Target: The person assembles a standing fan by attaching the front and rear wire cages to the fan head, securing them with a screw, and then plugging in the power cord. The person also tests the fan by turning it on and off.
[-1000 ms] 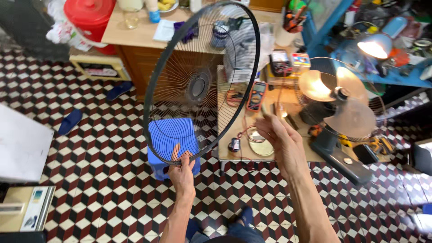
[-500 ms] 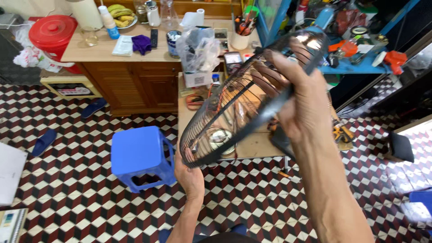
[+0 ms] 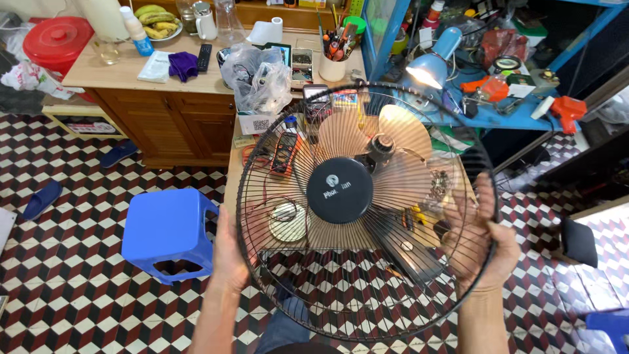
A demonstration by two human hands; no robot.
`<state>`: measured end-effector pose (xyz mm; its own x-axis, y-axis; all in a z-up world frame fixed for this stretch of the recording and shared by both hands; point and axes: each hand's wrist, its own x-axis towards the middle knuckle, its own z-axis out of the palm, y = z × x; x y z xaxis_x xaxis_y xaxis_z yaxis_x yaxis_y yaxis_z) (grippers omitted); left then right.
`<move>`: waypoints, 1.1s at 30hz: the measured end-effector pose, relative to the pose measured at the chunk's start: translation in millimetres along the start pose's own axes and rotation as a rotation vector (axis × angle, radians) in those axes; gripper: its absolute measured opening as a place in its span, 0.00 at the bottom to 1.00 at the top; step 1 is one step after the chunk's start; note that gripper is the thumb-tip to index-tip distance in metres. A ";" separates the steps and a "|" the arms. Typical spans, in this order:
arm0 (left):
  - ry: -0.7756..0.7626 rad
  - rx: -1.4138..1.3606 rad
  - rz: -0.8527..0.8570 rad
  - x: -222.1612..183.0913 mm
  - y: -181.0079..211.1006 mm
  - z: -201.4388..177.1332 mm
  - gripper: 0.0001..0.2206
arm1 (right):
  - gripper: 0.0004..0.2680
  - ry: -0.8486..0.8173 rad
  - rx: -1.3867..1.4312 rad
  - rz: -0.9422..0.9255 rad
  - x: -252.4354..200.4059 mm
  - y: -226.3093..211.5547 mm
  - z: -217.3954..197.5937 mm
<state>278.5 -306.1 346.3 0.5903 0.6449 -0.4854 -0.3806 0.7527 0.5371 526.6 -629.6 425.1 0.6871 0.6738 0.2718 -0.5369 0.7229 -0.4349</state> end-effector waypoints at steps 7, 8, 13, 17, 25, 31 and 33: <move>0.206 0.423 0.326 56.2 -16.0 29.7 0.18 | 0.22 0.368 -0.416 0.017 53.3 -19.4 -102.9; 0.197 0.434 0.335 69.4 -17.5 36.1 0.17 | 0.22 0.384 -0.431 0.009 67.5 -23.0 -116.9; 0.253 0.520 0.285 132.2 -34.4 87.0 0.22 | 0.19 0.750 -0.808 0.050 120.1 -41.6 -162.4; 0.273 0.603 0.341 164.7 -63.0 127.7 0.22 | 0.17 0.840 -1.079 0.084 166.5 -57.4 -192.9; 0.296 0.636 0.425 198.6 -78.3 136.3 0.16 | 0.17 0.779 -1.173 0.310 211.6 -79.4 -236.7; 0.326 0.600 0.403 190.0 -81.4 139.1 0.14 | 0.13 0.597 -1.064 0.275 234.8 -87.6 -254.9; 0.336 0.602 0.437 184.6 -83.7 142.7 0.13 | 0.13 0.510 -1.006 0.317 245.0 -88.1 -261.7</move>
<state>520.9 -269.0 310.2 0.1954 0.9411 -0.2760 -0.0223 0.2857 0.9581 870.3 -568.3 305.4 0.8312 0.4979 -0.2472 -0.2474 -0.0669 -0.9666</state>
